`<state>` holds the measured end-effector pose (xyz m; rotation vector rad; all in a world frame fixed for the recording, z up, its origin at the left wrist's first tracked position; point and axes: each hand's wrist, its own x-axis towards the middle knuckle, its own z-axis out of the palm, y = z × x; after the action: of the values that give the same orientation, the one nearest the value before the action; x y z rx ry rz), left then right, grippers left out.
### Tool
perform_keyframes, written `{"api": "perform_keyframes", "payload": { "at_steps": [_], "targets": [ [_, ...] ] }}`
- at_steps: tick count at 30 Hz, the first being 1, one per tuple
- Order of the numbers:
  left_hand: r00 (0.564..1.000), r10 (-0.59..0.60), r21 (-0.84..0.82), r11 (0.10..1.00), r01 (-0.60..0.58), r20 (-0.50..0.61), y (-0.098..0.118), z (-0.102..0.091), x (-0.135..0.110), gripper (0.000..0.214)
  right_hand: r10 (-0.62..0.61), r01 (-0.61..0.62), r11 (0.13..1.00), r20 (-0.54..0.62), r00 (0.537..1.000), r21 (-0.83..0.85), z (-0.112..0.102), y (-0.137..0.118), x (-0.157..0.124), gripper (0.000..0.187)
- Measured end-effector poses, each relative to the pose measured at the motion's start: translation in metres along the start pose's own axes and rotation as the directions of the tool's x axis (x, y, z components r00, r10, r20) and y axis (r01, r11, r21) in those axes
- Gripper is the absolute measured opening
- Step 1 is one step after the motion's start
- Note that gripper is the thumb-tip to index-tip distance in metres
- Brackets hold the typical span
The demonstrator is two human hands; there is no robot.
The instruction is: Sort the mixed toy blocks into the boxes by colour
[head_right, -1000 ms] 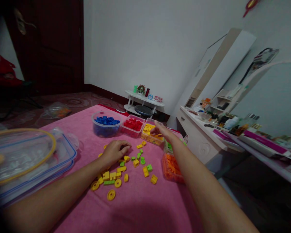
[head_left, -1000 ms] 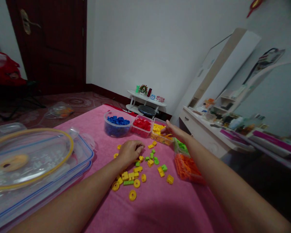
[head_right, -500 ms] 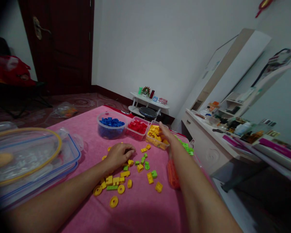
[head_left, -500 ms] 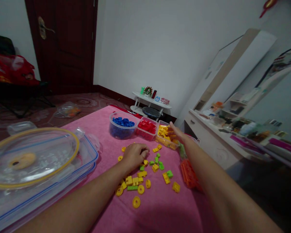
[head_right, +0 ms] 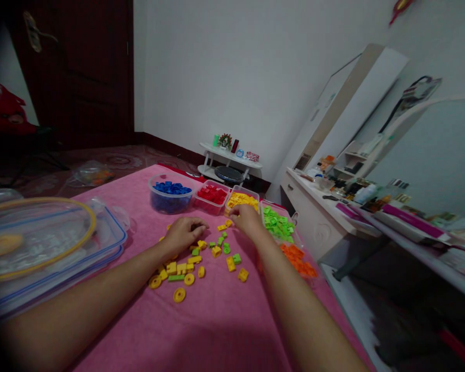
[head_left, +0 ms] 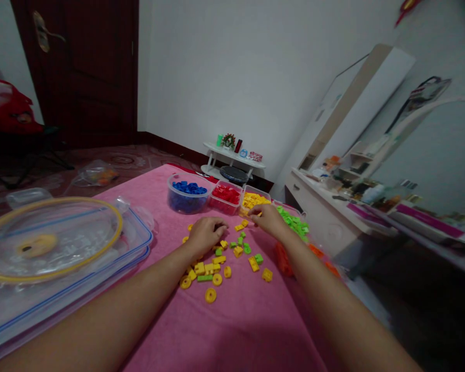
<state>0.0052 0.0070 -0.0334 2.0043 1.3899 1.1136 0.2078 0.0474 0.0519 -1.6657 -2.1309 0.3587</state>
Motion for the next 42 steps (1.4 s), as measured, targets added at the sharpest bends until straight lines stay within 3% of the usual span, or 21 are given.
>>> {"api": "perform_keyframes", "payload": {
  "at_steps": [2,4,9,16,23,27,32,35,38,40,42],
  "targets": [
    [1.000,0.015,-0.001,1.000,-0.015,-0.003,0.000,-0.001,-0.001,0.025,-0.002,0.012,0.976,0.042,0.999,-0.219,0.016,-0.009,-0.021,0.024],
    [0.999,0.033,0.003,0.999,-0.033,0.000,0.001,-0.001,-0.002,0.025,0.020,-0.006,0.950,0.043,0.999,-0.312,0.030,-0.013,-0.039,0.033],
    [0.999,0.053,0.025,0.998,-0.054,0.007,-0.002,-0.001,-0.001,0.026,0.029,-0.029,0.973,-0.006,1.000,-0.228,0.050,-0.007,-0.055,0.036],
    [0.999,0.049,0.028,0.998,-0.049,0.023,0.001,-0.002,-0.002,0.027,0.043,-0.065,0.984,-0.128,0.991,-0.168,0.041,0.001,-0.057,0.024],
    [0.998,0.054,0.032,0.998,-0.055,0.022,0.003,-0.002,-0.004,0.027,-0.115,0.136,0.969,0.113,0.987,-0.205,0.049,-0.001,-0.060,0.037],
    [0.999,0.043,0.024,0.999,-0.044,0.026,0.007,-0.004,-0.004,0.027,-0.080,0.092,0.971,0.065,0.995,-0.221,0.056,-0.003,-0.060,0.032],
    [1.000,0.020,-0.010,1.000,-0.019,0.023,0.012,-0.004,-0.005,0.026,-0.045,0.043,0.981,-0.009,0.999,-0.191,0.047,-0.005,-0.063,0.030],
    [0.999,0.032,-0.026,0.999,-0.031,0.027,0.012,-0.004,-0.005,0.028,-0.042,0.036,0.997,-0.077,0.996,-0.073,0.041,-0.006,-0.061,0.033],
    [0.995,0.091,-0.035,0.995,-0.090,0.039,0.012,-0.006,-0.003,0.030,-0.010,0.041,0.966,-0.124,0.992,0.257,0.041,-0.008,-0.058,0.029],
    [0.987,0.160,-0.036,0.987,-0.159,0.020,0.016,-0.008,0.000,0.028,0.064,0.010,0.813,-0.107,0.992,0.582,0.043,-0.012,-0.056,0.023],
    [0.977,0.213,-0.033,0.976,-0.214,-0.022,0.022,-0.011,0.002,0.027,0.150,-0.045,0.511,-0.038,0.988,0.859,0.043,-0.016,-0.057,0.017]
  ]
}}
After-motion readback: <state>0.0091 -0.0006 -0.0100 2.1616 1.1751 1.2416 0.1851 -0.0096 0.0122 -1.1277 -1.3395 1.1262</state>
